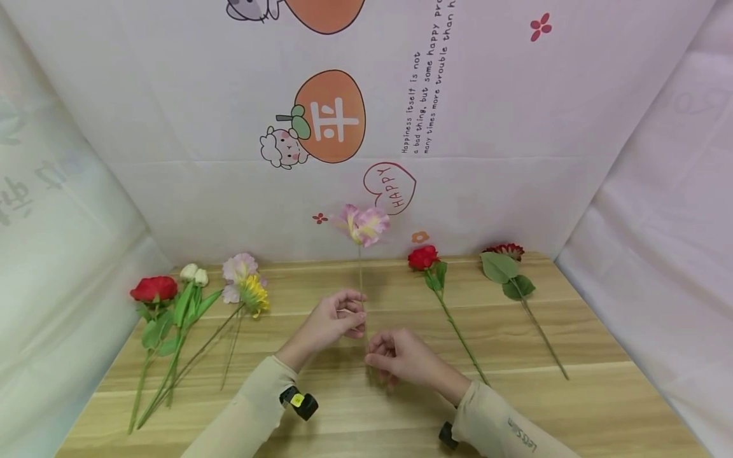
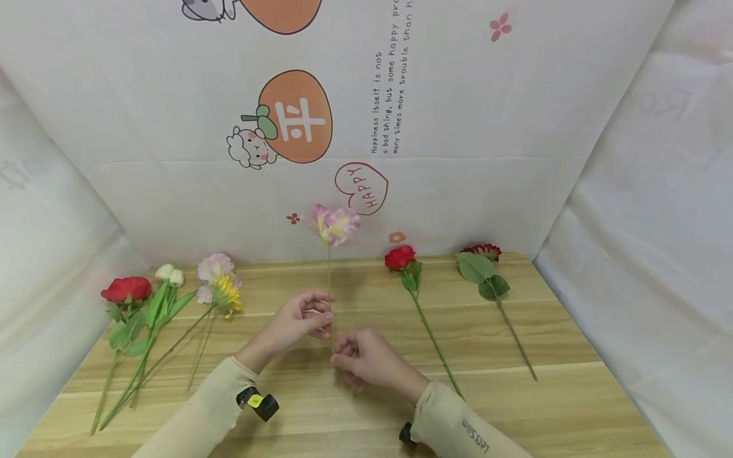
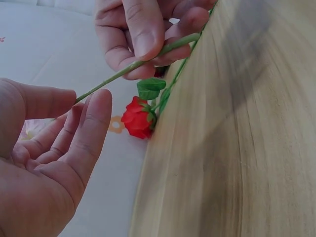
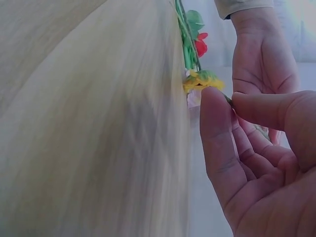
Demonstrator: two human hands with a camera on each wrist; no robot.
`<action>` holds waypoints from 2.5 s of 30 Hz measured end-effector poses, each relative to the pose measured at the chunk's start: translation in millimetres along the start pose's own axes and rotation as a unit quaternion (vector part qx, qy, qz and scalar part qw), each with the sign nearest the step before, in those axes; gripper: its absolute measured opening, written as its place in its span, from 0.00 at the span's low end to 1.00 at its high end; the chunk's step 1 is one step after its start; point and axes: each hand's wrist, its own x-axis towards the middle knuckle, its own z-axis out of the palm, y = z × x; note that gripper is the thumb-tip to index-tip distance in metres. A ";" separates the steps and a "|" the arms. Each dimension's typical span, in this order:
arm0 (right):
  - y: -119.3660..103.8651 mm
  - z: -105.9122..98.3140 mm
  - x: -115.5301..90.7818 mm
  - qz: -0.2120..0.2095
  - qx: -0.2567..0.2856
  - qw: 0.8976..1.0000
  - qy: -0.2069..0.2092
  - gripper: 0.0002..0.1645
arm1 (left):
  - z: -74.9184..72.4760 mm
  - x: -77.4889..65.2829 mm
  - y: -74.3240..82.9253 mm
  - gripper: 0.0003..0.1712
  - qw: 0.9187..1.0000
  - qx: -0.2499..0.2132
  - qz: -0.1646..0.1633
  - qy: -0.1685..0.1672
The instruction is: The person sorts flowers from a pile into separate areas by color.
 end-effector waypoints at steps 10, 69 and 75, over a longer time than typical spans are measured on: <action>9.7 -2.6 2.1 0.024 -0.026 0.999 -0.002 0.04 | -7.3 -0.9 -10.8 0.21 1.000 0.011 -0.007 0.014; 38.0 -16.3 4.0 0.116 -0.016 0.993 0.016 0.26 | -165.8 -93.9 -34.2 0.13 0.932 0.342 0.000 0.121; 40.7 -16.5 3.5 0.106 -0.026 0.994 0.009 0.24 | -171.8 -96.6 -35.2 0.13 0.923 0.356 -0.017 0.145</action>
